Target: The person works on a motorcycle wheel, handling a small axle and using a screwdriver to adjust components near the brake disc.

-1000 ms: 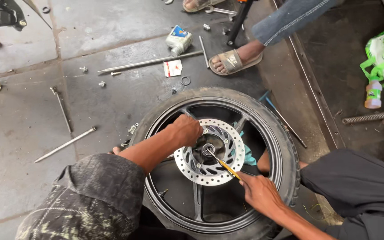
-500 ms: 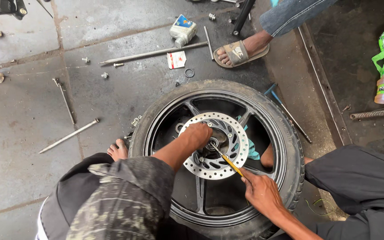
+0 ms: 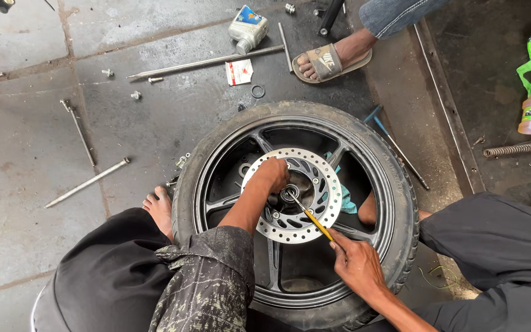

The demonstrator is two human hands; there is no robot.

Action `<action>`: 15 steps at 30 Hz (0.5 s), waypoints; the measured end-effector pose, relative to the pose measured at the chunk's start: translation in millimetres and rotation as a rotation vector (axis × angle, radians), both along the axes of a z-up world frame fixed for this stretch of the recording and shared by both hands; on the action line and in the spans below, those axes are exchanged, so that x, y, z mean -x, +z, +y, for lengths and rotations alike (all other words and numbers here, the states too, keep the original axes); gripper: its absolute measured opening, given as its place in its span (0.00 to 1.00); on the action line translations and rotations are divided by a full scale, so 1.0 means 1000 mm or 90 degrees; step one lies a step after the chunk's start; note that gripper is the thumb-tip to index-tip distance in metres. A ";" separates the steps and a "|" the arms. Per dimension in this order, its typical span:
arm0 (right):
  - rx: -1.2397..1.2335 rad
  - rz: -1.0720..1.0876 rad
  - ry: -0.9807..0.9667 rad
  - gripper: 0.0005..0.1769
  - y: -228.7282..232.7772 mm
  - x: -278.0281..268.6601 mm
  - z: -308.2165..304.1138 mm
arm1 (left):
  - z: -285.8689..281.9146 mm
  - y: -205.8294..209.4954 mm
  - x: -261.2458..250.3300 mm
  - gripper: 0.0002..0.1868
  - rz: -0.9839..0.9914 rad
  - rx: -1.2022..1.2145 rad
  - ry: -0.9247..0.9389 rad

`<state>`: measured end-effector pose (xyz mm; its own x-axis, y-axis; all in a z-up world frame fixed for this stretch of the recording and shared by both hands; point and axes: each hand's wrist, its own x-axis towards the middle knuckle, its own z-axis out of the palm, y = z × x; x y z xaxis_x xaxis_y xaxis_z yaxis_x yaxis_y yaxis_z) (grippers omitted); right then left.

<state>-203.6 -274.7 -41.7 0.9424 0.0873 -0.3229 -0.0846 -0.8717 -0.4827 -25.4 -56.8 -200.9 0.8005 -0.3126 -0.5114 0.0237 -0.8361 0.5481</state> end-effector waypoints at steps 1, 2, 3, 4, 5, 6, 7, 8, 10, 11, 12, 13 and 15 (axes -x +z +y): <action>0.001 0.002 0.001 0.21 0.000 0.001 0.000 | 0.000 -0.001 -0.001 0.10 0.016 -0.004 -0.008; -0.001 0.011 -0.010 0.21 0.000 0.001 0.000 | -0.001 -0.001 -0.001 0.13 0.033 -0.009 -0.016; -0.003 0.020 -0.022 0.22 0.000 0.002 0.001 | 0.001 -0.001 -0.001 0.13 0.035 -0.009 -0.016; -0.003 0.022 -0.022 0.22 0.000 0.002 0.001 | 0.002 -0.001 0.000 0.11 0.016 -0.006 -0.019; -0.014 0.007 -0.017 0.21 -0.001 0.003 0.001 | 0.002 -0.001 0.001 0.10 -0.002 -0.002 -0.020; -0.026 -0.008 -0.012 0.20 -0.001 0.003 0.001 | 0.002 0.000 0.002 0.10 0.002 -0.001 -0.019; -0.026 -0.006 -0.011 0.20 -0.001 0.003 0.001 | 0.002 0.001 0.002 0.11 0.002 0.002 -0.014; -0.029 -0.010 -0.005 0.19 -0.001 0.003 0.002 | 0.002 0.003 0.002 0.12 0.003 0.006 -0.008; -0.031 -0.012 0.002 0.18 0.000 0.003 0.002 | 0.002 0.006 0.002 0.12 0.011 0.011 0.002; -0.026 0.013 -0.011 0.17 0.000 0.003 0.002 | 0.003 0.007 0.003 0.12 0.017 0.015 0.011; -0.022 0.039 -0.024 0.16 0.001 0.004 0.002 | 0.003 0.007 0.004 0.12 0.019 0.015 0.012; -0.022 0.040 -0.024 0.16 0.001 0.003 0.003 | 0.003 0.006 0.005 0.12 0.004 0.020 0.011; -0.026 0.018 -0.017 0.16 0.000 0.003 0.003 | 0.003 0.005 0.006 0.11 -0.011 0.026 0.009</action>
